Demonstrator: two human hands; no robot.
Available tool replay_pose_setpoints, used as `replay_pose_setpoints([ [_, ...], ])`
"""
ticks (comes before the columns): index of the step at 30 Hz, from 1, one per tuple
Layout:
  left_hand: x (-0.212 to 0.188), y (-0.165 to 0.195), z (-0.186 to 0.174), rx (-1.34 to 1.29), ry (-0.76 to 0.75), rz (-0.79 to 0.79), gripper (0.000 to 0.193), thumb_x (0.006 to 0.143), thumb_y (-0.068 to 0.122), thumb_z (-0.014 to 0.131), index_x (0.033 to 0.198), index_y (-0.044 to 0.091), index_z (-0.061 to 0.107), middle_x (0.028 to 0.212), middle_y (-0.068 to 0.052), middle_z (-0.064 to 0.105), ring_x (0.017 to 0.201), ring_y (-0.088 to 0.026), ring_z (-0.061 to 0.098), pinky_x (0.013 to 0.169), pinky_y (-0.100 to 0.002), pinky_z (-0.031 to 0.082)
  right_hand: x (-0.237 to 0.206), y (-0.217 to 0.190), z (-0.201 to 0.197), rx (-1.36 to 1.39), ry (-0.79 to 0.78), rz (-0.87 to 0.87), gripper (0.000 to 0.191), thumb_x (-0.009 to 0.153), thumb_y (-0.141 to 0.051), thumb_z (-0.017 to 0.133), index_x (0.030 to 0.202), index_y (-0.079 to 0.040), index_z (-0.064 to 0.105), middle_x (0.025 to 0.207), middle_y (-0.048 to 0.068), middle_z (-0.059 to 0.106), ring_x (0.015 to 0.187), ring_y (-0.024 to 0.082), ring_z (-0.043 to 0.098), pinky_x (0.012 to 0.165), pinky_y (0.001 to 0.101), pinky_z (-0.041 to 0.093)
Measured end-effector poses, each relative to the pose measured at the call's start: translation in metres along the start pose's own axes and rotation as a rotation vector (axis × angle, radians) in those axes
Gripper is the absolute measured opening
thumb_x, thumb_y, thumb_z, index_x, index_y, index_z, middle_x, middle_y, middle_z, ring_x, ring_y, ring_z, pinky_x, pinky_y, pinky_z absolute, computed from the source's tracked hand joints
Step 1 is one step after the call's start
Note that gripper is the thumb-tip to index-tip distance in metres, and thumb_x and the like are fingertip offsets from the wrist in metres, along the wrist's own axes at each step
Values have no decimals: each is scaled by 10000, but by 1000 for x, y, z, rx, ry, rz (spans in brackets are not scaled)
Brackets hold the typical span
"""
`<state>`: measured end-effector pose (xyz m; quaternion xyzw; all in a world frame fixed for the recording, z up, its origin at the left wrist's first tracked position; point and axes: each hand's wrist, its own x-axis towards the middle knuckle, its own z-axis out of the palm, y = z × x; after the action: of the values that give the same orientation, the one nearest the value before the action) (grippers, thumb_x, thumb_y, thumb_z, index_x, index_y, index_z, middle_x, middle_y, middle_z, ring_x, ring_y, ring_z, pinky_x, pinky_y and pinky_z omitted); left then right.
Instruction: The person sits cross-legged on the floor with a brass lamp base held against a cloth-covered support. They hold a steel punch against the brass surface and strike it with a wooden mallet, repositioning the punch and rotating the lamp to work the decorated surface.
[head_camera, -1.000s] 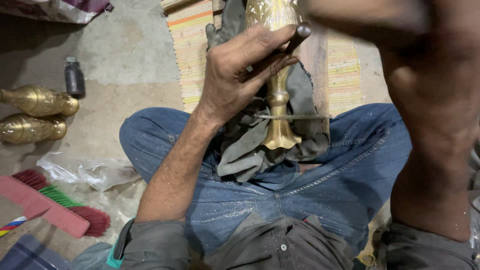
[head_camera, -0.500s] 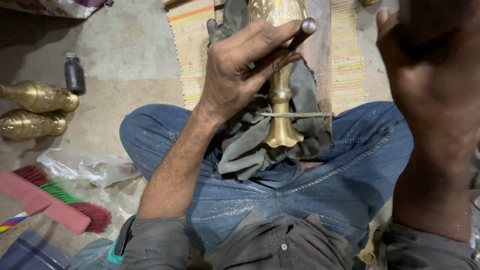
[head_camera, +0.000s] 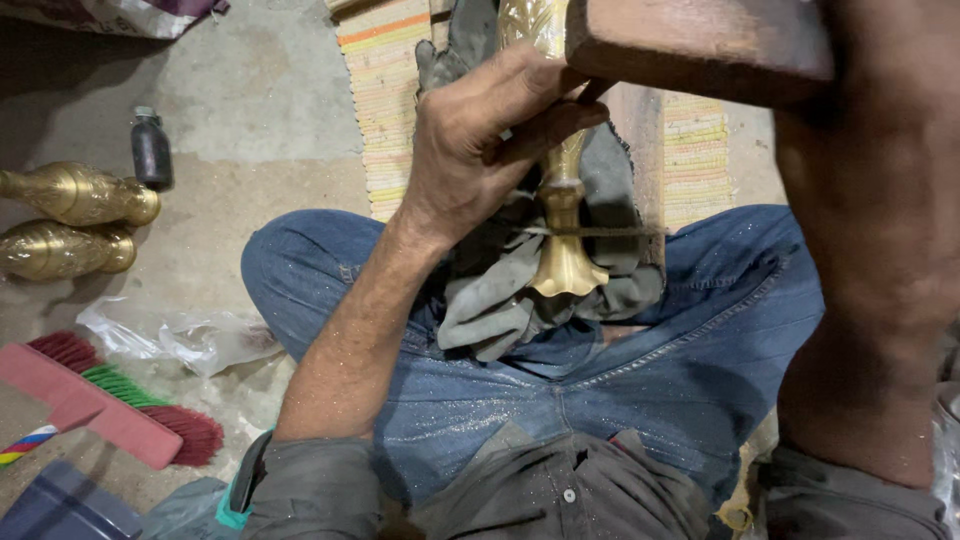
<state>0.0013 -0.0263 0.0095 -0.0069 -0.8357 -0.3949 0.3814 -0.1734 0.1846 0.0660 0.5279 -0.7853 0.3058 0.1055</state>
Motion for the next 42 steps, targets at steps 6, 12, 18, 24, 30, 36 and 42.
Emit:
replay_pose_setpoints([
  [6,-4,-7,6,20,13,-16,338,1021,205,809,1326,226,663,1060,45,712,868,-53,730,769,-196,652,9,2,-8,-261,6,-265,272,1030,44,732,1253,18,580,1056,166,673,941,293,708,799,361,573],
  [12,-5,-14,7,-251,121,-73,312,1069,178,788,1348,216,653,1053,13,733,915,-83,747,812,-200,675,5,6,-6,18,22,-199,305,1032,117,598,1327,53,558,1115,162,655,998,255,694,830,308,533],
  [18,-3,-13,6,-49,100,-24,371,1012,181,830,1341,144,664,1026,-10,739,850,-91,725,734,-226,597,13,10,-6,-78,39,-350,325,1005,78,692,1297,32,557,1189,169,662,1071,295,692,904,347,549],
  [24,-2,-10,4,-64,80,0,368,1050,185,807,1378,155,641,1059,9,734,894,-84,745,773,-227,644,15,7,-7,-188,24,-337,224,1047,32,683,1244,19,578,1115,156,662,975,258,680,833,325,541],
  [30,1,-11,3,-17,79,66,373,1070,213,793,1397,210,613,1098,14,737,943,-92,759,831,-223,667,14,33,-1,-69,-31,-126,90,1112,-43,656,1152,3,590,1000,134,666,843,206,676,713,293,519],
  [36,-1,-13,9,106,73,47,412,1028,268,798,1393,211,615,1074,20,749,870,-99,758,788,-233,662,8,52,0,-66,-83,-88,49,1150,-58,584,1119,-22,581,940,103,649,795,148,662,655,251,491],
  [42,-3,-12,6,77,76,9,386,1040,248,831,1370,219,634,997,4,714,830,-107,732,733,-260,626,9,45,-3,-125,-86,-178,57,1136,-20,606,1182,9,589,920,112,654,779,154,660,658,259,493],
])
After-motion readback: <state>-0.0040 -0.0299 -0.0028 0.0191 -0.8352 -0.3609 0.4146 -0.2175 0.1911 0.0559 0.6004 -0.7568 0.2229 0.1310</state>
